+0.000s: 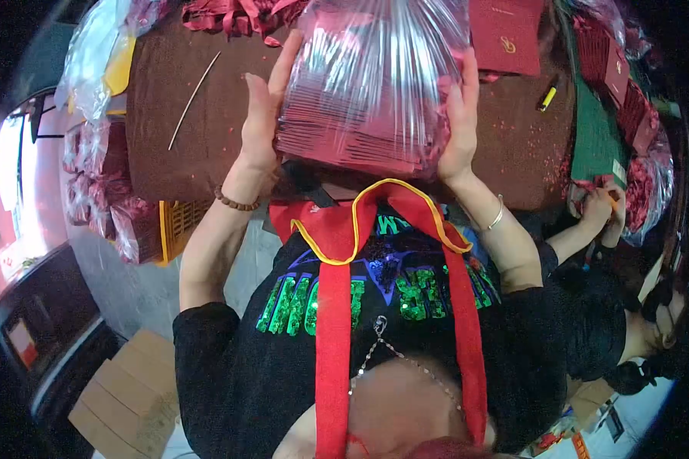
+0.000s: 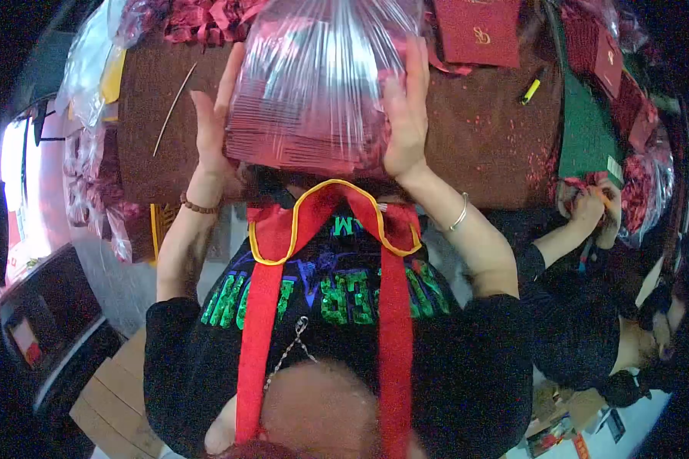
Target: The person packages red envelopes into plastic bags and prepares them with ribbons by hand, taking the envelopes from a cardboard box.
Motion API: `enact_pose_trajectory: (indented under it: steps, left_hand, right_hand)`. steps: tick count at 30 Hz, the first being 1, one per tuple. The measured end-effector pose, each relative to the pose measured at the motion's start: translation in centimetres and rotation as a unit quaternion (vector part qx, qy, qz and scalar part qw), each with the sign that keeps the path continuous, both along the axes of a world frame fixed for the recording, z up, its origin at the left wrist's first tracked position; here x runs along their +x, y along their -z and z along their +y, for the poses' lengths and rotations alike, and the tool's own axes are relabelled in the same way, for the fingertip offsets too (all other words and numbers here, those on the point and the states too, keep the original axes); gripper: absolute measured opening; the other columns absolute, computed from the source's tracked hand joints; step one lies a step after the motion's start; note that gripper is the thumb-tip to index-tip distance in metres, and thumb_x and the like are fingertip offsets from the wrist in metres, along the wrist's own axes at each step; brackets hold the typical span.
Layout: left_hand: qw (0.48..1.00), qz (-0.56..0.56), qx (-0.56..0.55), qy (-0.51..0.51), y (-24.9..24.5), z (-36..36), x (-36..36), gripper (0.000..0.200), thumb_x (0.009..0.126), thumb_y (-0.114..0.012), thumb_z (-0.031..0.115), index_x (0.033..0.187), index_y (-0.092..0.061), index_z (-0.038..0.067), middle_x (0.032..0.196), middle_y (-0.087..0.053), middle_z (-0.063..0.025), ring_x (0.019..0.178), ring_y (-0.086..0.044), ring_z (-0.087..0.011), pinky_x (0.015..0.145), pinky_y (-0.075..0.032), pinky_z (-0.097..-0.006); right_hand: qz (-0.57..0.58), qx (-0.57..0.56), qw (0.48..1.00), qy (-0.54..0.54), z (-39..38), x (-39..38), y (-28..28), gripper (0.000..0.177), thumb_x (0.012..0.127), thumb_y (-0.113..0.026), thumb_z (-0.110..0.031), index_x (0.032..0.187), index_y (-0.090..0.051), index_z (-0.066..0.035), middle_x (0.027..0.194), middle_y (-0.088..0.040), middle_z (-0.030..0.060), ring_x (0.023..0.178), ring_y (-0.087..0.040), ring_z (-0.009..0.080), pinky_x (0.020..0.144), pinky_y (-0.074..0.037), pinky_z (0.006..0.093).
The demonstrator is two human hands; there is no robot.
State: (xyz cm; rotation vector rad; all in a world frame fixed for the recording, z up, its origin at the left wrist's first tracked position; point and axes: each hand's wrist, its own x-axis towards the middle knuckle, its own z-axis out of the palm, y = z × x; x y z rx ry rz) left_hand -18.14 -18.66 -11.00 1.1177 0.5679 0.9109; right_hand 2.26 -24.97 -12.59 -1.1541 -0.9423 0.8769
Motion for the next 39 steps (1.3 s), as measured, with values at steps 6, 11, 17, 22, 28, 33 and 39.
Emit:
enact_pose_trajectory:
  steps: [6,11,17,22,28,33,39]
  left_hand:
    - [0.999,-0.034,-0.024,0.018,0.0,0.0,0.5,0.076,0.087,-0.024,0.060,0.141,-0.010,0.009,0.143,-0.020,-0.0059,0.126,-0.029,-0.0192,0.103,-0.025,-0.0333]
    - [0.999,0.021,0.017,-0.047,-0.1,0.0,1.1,0.081,0.085,-0.025,0.064,0.140,-0.006,0.008,0.144,-0.016,-0.0097,0.131,-0.021,-0.0220,0.106,-0.018,-0.0355]
    - [0.977,0.118,0.154,-0.085,1.1,0.8,0.5,0.066,0.092,-0.019,0.051,0.140,-0.012,0.007,0.142,-0.021,-0.0122,0.130,-0.022,-0.0212,0.107,-0.016,-0.0336]
    - [0.989,0.115,0.078,-0.057,-0.3,0.3,-0.3,0.068,0.090,-0.020,0.055,0.140,-0.012,0.009,0.143,-0.021,-0.0076,0.128,-0.026,-0.0197,0.105,-0.021,-0.0334]
    - [0.997,0.068,0.019,0.037,0.3,3.3,-3.4,0.077,0.087,-0.020,0.062,0.140,-0.012,0.007,0.144,-0.015,-0.0078,0.132,-0.017,-0.0189,0.107,-0.014,-0.0311]
    - [0.987,0.045,-0.153,-0.020,4.1,1.3,-1.0,0.069,0.090,-0.022,0.056,0.140,-0.013,0.010,0.144,-0.015,-0.0073,0.132,-0.016,-0.0189,0.106,-0.017,-0.0314]
    - [0.971,-0.083,-0.186,-0.125,8.7,1.3,-0.6,0.050,0.093,-0.033,0.044,0.127,-0.042,0.008,0.107,-0.056,-0.0073,0.091,-0.055,-0.0170,0.082,-0.046,-0.0340]
  right_hand:
    - [-0.055,0.046,0.997,-0.002,0.2,0.5,1.7,0.055,0.092,-0.034,-0.027,0.139,-0.016,-0.003,0.132,-0.034,0.0061,0.105,-0.042,0.0131,0.091,-0.033,0.0266]
    - [0.001,0.104,0.994,0.020,0.3,-0.8,2.0,0.054,0.093,-0.031,-0.029,0.137,-0.019,-0.001,0.136,-0.031,0.0096,0.116,-0.038,0.0181,0.098,-0.029,0.0310]
    - [0.003,0.065,0.997,0.038,0.5,-1.0,1.0,0.046,0.091,-0.031,-0.029,0.130,-0.036,-0.004,0.142,-0.018,0.0100,0.127,-0.024,0.0203,0.091,-0.035,0.0298]
    - [-0.024,0.101,0.994,0.027,1.1,-0.4,1.7,0.049,0.091,-0.033,-0.028,0.132,-0.031,-0.002,0.142,-0.019,0.0094,0.126,-0.027,0.0190,0.101,-0.026,0.0350]
    - [-0.373,-0.025,0.927,-0.013,-0.3,2.3,-1.0,0.050,0.092,-0.031,-0.031,0.135,-0.030,-0.006,0.142,-0.021,0.0108,0.131,-0.019,0.0219,0.100,-0.025,0.0326]
    - [-0.335,0.076,0.939,0.008,0.1,1.1,-0.1,0.052,0.092,-0.025,-0.030,0.133,-0.029,0.002,0.139,-0.028,0.0113,0.134,-0.010,0.0221,0.107,-0.007,0.0343]
    - [-0.108,0.106,0.986,0.075,1.2,-1.1,1.7,0.054,0.088,-0.033,-0.033,0.131,-0.034,0.000,0.138,-0.031,0.0104,0.128,-0.025,0.0194,0.098,-0.023,0.0327]
